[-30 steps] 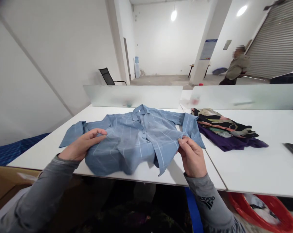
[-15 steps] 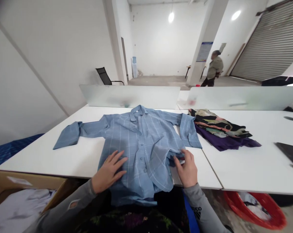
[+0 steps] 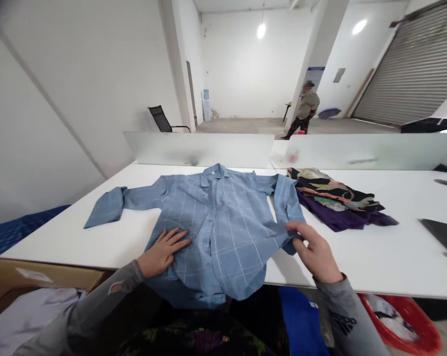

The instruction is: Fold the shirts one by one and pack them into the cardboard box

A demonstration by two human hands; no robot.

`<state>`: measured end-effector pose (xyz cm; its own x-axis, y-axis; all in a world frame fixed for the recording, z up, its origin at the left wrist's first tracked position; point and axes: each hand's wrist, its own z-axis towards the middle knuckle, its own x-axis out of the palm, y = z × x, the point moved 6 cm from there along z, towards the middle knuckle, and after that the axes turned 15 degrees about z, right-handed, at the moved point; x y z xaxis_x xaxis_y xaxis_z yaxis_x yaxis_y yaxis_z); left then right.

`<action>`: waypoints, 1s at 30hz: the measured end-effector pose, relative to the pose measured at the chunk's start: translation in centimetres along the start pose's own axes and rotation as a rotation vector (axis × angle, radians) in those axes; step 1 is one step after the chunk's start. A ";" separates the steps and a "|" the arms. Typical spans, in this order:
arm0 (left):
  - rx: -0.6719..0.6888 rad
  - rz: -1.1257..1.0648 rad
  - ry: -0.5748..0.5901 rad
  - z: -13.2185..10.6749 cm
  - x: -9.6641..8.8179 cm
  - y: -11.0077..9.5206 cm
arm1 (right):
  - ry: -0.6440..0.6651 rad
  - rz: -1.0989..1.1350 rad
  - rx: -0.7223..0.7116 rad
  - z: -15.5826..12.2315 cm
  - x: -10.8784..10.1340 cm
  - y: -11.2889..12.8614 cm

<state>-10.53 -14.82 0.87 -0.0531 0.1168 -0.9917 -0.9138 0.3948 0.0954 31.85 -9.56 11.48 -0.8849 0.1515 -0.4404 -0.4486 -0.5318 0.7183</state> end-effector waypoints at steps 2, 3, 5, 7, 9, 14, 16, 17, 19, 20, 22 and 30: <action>-0.029 -0.030 -0.034 -0.2 -0.8 -0.5 | -0.046 -0.086 -0.085 -0.4 -0.6 1.9; -0.034 -0.048 -0.073 -0.3 -1.4 -1.2 | -0.027 -0.098 -0.111 -0.9 -0.1 2.8; 0.002 -0.086 -0.169 -0.6 -2.6 -3.7 | 0.173 -0.092 -0.135 -2.7 3.2 4.0; 0.090 -0.115 -0.237 -1.1 -3.2 -6.9 | 0.461 -0.136 -0.175 -5.7 7.9 4.6; 0.171 -0.110 -0.271 -1.7 -3.0 -9.5 | 0.598 -0.269 -0.243 -8.6 11.7 4.2; 0.211 0.008 -0.364 -2.1 -1.2 -11.1 | 0.496 -0.308 -0.362 -11.1 14.1 2.1; 0.216 -0.035 -0.401 -2.0 -1.1 -10.5 | 0.516 -0.173 -0.355 -10.6 13.3 2.1; 0.214 -0.091 -0.411 -1.8 -1.3 -10.1 | 0.518 -0.101 -0.329 -10.1 12.7 2.3; 0.135 -0.254 -0.398 -1.5 -1.9 -8.9 | 0.502 0.039 -0.251 -9.0 11.6 3.2; 0.063 -0.345 -0.375 -1.4 -2.2 -8.1 | 0.489 0.098 -0.208 -8.5 11.1 3.7; -0.077 -0.474 -0.341 -1.3 -2.8 -7.1 | 0.458 0.175 -0.139 -7.7 10.2 4.6; 0.297 -0.077 -0.354 -1.1 -4.1 -12.1 | 0.350 0.102 -0.196 -7.7 7.9 5.7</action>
<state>0.26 -21.08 3.64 0.1986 0.3603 -0.9114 -0.7519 0.6525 0.0941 23.28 -17.82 8.01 -0.8124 -0.1841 -0.5533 -0.2987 -0.6835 0.6660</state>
